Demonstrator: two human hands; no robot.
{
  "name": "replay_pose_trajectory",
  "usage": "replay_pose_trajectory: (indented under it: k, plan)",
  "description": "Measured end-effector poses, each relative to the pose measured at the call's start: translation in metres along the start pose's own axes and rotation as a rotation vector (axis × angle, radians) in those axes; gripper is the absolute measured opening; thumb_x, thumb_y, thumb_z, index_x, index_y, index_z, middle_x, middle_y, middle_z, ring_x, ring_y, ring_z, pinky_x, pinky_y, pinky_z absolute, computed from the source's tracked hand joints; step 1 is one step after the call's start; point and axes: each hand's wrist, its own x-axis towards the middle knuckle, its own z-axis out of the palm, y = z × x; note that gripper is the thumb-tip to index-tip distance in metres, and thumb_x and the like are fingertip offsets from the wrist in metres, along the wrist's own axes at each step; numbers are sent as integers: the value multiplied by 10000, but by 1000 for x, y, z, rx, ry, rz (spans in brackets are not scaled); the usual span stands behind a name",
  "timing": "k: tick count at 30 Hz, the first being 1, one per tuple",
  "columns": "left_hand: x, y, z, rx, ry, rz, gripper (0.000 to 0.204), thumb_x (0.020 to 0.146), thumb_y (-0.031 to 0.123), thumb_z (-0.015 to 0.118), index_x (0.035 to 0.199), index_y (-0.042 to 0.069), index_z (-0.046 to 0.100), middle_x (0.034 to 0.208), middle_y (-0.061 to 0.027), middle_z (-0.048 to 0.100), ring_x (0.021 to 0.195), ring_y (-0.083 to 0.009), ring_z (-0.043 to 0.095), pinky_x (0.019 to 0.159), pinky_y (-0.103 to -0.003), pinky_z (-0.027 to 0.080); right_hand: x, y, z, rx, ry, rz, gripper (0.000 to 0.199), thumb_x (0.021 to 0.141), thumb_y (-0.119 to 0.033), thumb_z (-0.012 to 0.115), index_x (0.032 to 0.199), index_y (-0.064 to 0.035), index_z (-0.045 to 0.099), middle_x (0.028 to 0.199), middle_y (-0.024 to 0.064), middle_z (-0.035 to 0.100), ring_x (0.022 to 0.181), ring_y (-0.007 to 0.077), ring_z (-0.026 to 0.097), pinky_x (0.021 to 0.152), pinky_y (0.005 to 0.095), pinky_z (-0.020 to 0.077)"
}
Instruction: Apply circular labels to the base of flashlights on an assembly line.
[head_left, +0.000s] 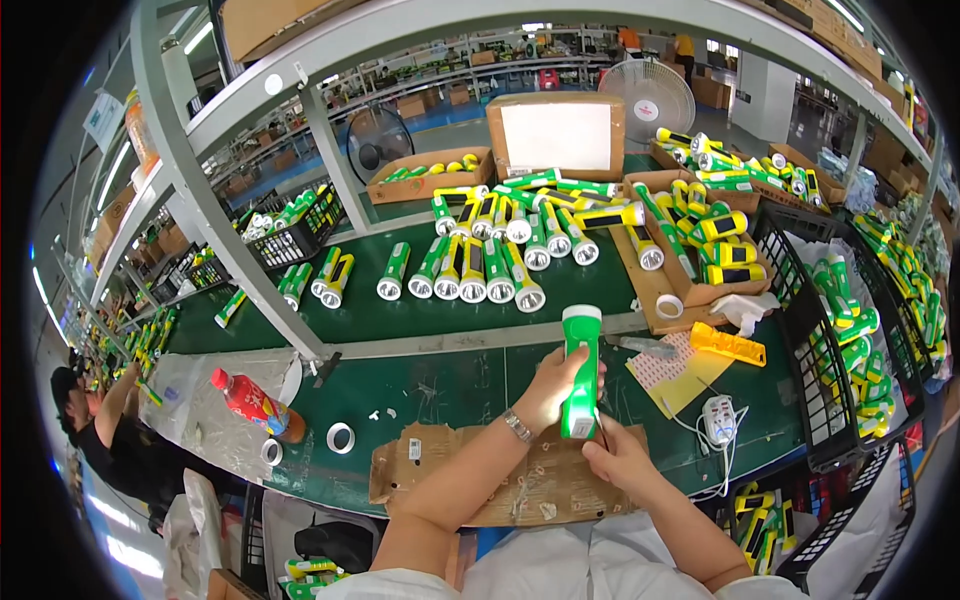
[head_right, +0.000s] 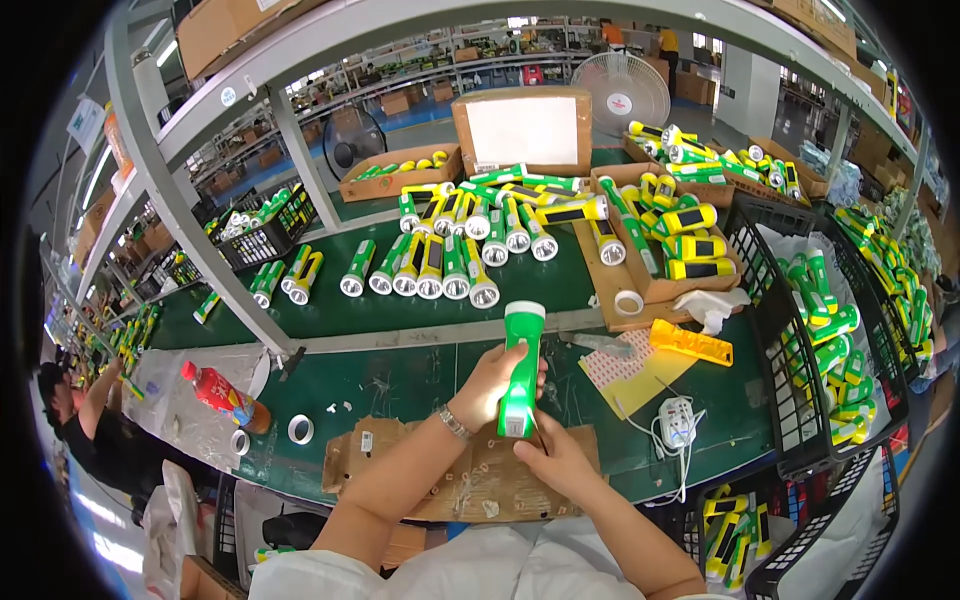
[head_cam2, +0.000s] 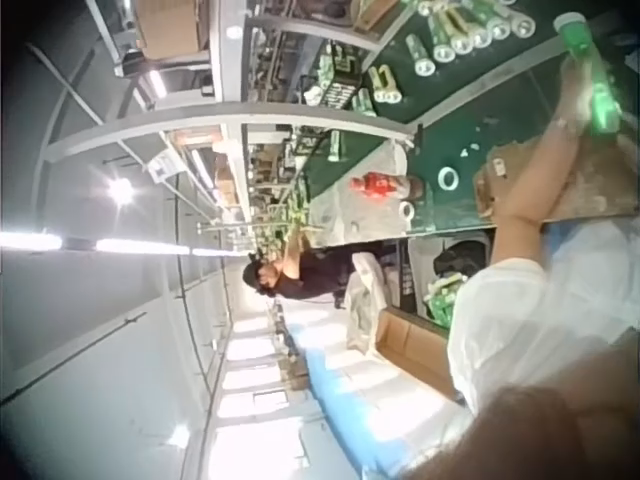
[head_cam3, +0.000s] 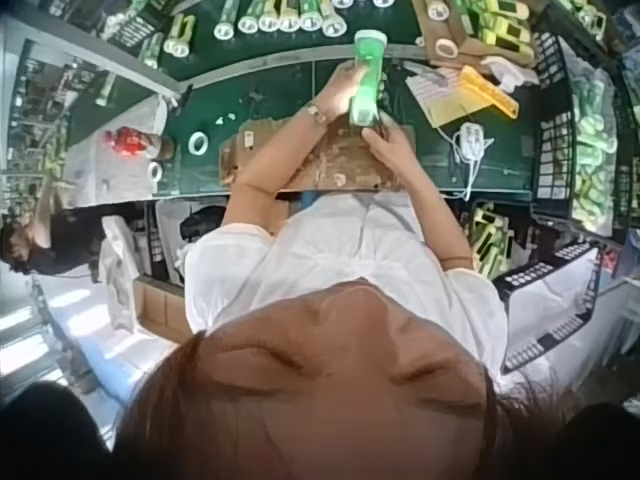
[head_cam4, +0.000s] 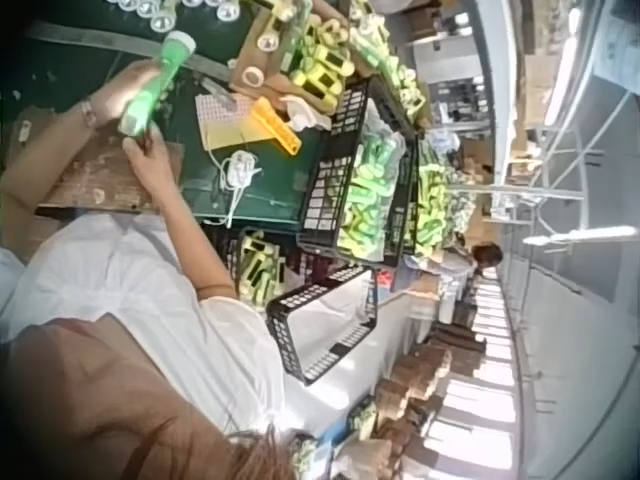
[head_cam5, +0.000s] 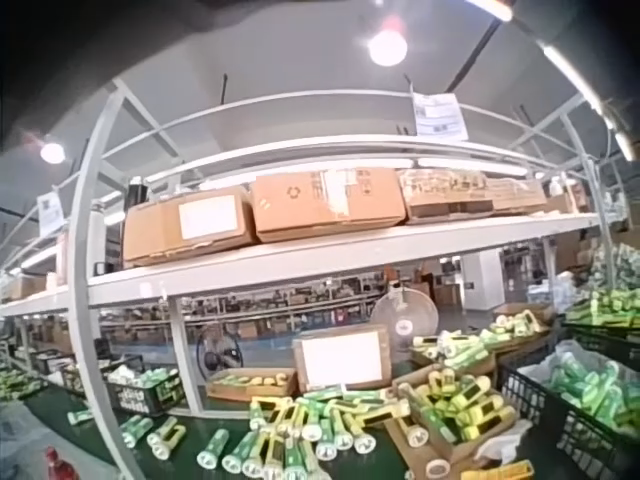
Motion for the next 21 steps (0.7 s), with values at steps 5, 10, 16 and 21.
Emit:
replay_pose_trajectory:
  k: [5,10,16,21]
  plan:
    - [-9,3,19,2,-83,187,390,841,382,580,985,32,486,854,-72,567,710,-150,570,627,-309,510,5,14,-2,20,171,-95,580,815,-71,588,1287,18,263,1147,98,476,1039,148,476,872,276,396]
    - [-12,2,24,65,-83,253,363,905,376,465,997,25,471,845,-82,567,700,-148,566,619,-288,502,4,20,1,-10,198,-217,564,811,-74,599,1258,-17,260,1055,90,515,938,128,514,782,255,424]
    - [-13,-10,37,17,-122,177,359,926,371,405,1021,31,471,879,-93,562,715,-174,564,650,-323,505,5,16,3,174,364,-108,337,853,-219,528,1128,-83,389,898,59,539,520,68,439,441,185,347]
    - [4,-9,32,11,-343,125,432,939,388,359,1206,50,383,1108,-100,519,973,-185,527,857,-353,439,-4,5,-26,894,-45,189,587,852,-599,342,1125,-103,499,823,83,569,391,99,351,366,191,256]
